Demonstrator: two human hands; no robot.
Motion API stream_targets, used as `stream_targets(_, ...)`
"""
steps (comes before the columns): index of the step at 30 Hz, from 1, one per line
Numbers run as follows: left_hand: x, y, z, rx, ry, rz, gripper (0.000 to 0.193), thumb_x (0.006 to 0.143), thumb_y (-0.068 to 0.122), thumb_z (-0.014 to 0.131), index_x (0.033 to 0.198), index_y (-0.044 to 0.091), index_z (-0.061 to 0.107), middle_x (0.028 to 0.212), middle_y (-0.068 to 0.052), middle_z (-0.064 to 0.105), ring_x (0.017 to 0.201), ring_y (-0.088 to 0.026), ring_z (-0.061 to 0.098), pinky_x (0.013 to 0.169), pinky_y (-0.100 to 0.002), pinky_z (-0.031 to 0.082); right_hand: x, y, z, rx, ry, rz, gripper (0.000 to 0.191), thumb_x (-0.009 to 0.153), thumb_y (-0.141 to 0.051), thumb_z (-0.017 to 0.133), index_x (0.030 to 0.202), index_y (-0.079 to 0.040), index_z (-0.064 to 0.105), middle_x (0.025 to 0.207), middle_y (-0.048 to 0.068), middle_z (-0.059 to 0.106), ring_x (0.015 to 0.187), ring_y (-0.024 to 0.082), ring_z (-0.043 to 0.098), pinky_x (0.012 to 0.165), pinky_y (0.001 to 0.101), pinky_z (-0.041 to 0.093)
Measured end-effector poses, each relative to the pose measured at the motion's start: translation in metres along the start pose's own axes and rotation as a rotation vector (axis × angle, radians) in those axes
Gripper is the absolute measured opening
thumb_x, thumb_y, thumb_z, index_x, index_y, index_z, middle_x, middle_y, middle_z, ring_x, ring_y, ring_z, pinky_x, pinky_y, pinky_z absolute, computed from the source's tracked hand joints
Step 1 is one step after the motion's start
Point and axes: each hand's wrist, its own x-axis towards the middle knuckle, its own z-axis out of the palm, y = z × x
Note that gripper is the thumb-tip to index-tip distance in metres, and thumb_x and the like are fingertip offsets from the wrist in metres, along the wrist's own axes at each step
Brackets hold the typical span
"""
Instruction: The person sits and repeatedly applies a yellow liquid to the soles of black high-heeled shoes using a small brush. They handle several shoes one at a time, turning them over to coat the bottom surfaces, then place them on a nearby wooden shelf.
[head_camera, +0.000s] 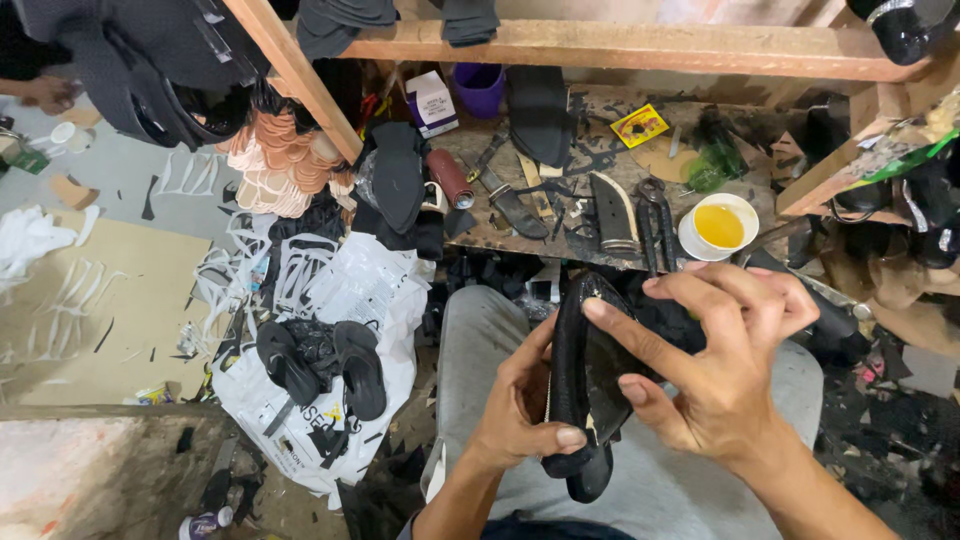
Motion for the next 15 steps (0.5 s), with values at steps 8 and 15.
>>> stream_targets(8, -0.001, -0.001, -0.001, 0.019, -0.008, 0.015, 0.119, 0.070, 0.030, 0.092, 0.164, -0.005, 0.029, 0.150, -0.016, 0.052, 0.141, -0.025, 0.052, 0.122, -0.034, 0.039, -0.009, 0.003, 0.004, 0.054, 0.006, -0.085, 0.050, 0.101, -0.055, 0.046, 0.124, -0.024, 0.077, 0.117, 0.008, 0.061, 0.115, 0.031, 0.044, 0.105, 0.0553, 0.023)
stream_targets(15, -0.002, 0.003, 0.002, -0.002, -0.010, 0.009, 0.119, 0.070, 0.033, 0.092, 0.163, -0.006, 0.029, 0.153, -0.015, 0.051, 0.144, -0.025, 0.051, 0.124, -0.035, 0.038, -0.016, 0.003, 0.001, 0.032, 0.029, -0.126, 0.049, 0.099, -0.056, 0.048, 0.121, -0.026, 0.079, 0.112, 0.002, 0.061, 0.114, 0.029, 0.045, 0.107, 0.0544, 0.021)
